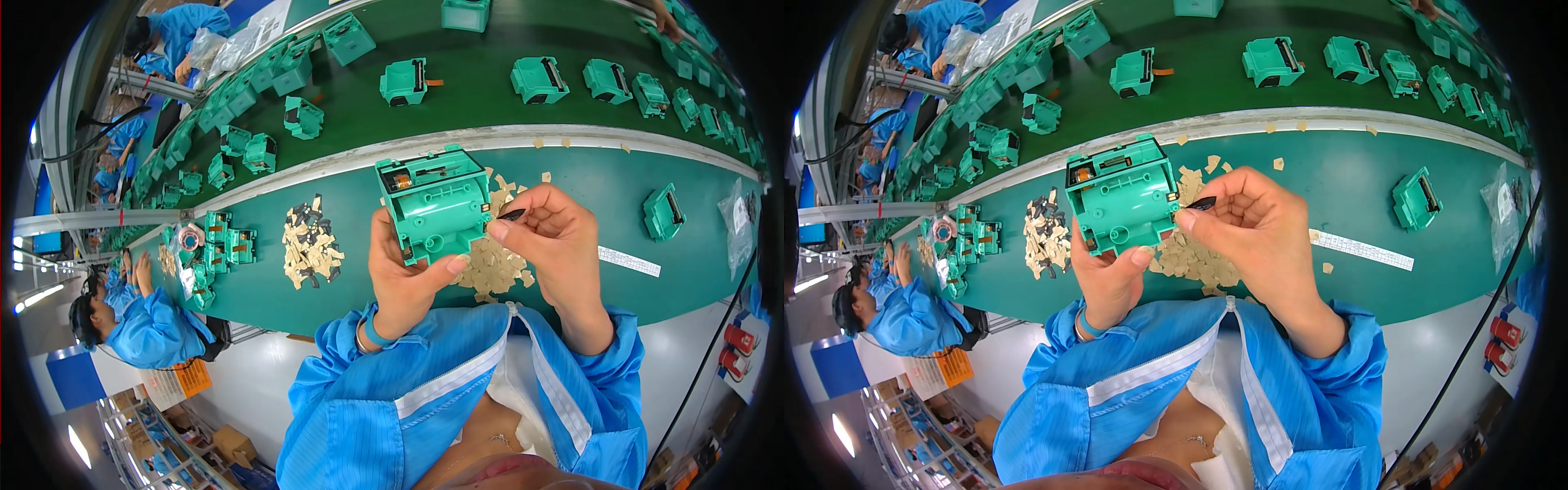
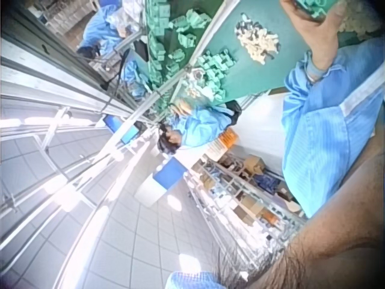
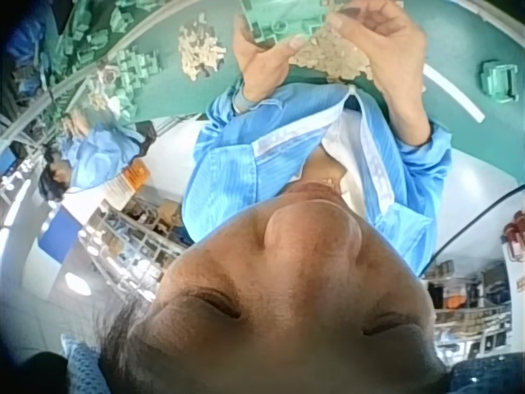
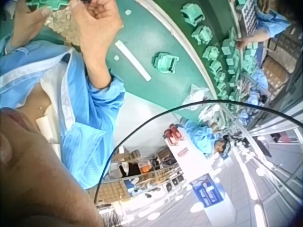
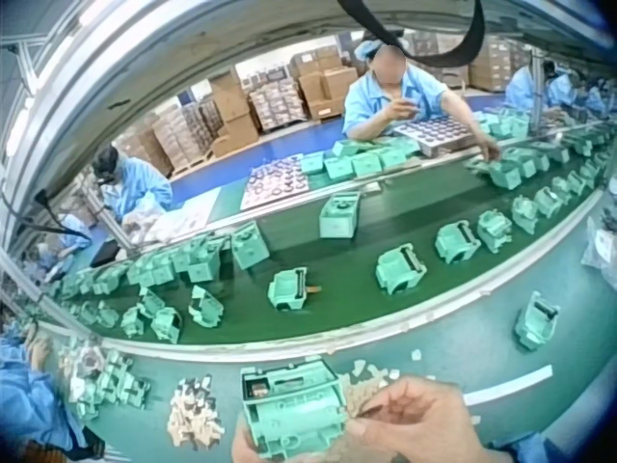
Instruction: The person applies small adhesive pads to green plastic housings by hand.
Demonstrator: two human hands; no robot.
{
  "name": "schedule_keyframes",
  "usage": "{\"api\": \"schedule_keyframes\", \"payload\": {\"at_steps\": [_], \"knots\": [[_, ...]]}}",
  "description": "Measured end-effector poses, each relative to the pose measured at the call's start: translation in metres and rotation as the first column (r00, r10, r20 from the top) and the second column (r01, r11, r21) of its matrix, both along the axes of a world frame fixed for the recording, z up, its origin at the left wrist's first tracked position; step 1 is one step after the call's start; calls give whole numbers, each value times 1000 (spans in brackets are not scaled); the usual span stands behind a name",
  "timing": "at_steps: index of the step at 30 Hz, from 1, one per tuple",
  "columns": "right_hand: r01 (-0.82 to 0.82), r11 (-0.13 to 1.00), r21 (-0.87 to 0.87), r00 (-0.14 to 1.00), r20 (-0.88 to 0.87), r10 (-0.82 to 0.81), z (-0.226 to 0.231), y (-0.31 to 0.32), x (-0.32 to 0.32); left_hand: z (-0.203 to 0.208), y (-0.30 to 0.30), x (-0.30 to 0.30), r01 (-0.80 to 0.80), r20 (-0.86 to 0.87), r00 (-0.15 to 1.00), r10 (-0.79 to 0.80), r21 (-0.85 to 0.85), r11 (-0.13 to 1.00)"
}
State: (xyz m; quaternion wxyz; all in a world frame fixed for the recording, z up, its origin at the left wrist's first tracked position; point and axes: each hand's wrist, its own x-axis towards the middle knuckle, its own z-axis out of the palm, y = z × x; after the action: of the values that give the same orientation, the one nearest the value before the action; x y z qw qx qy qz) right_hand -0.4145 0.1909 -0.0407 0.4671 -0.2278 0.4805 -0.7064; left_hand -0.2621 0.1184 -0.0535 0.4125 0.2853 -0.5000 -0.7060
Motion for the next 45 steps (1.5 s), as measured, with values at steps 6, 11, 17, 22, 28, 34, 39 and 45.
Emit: {"api": "schedule_keyframes", "payload": {"at_steps": [6, 11, 17, 22, 28, 34, 39, 45], "knots": [[13, 1000, -7, 1000, -21, -13, 0, 1, -2, 0, 2, -2, 18, 1, 1000, -18, -16, 1000], [35, 999, 27, 992, -124, -31, 1, 3, -4, 0, 4, -6, 16, -9, 1000, -17, -76, 997], [10, 1000, 23, 995, -96, -8, 1, 2, -3, 0, 6, -4, -18, -38, 999, 14, -87, 996], [-140, 986, 92, 990, -2, 140, -13, 4, -20, 1, 8, -2, 46, -218, 976, 8, 244, 969], [11, 976, -219, 955, -288, -75, -20, 10, -21, -3, 3, 1, 21, -161, 987, -4, 108, 994], [87, 939, -333, 721, -630, -290, -12, -4, -5, -7, 6, -3, 79, -221, 974, -39, 174, 982], [146, 941, -305, 817, -499, -288, -14, -4, 4, -17, 8, -6, 261, -399, 908, -131, 292, 920], [133, 948, -290, 798, -536, -276, -14, -3, 4, -30, 11, -9, 462, -617, 781, -96, 468, 753]]}}
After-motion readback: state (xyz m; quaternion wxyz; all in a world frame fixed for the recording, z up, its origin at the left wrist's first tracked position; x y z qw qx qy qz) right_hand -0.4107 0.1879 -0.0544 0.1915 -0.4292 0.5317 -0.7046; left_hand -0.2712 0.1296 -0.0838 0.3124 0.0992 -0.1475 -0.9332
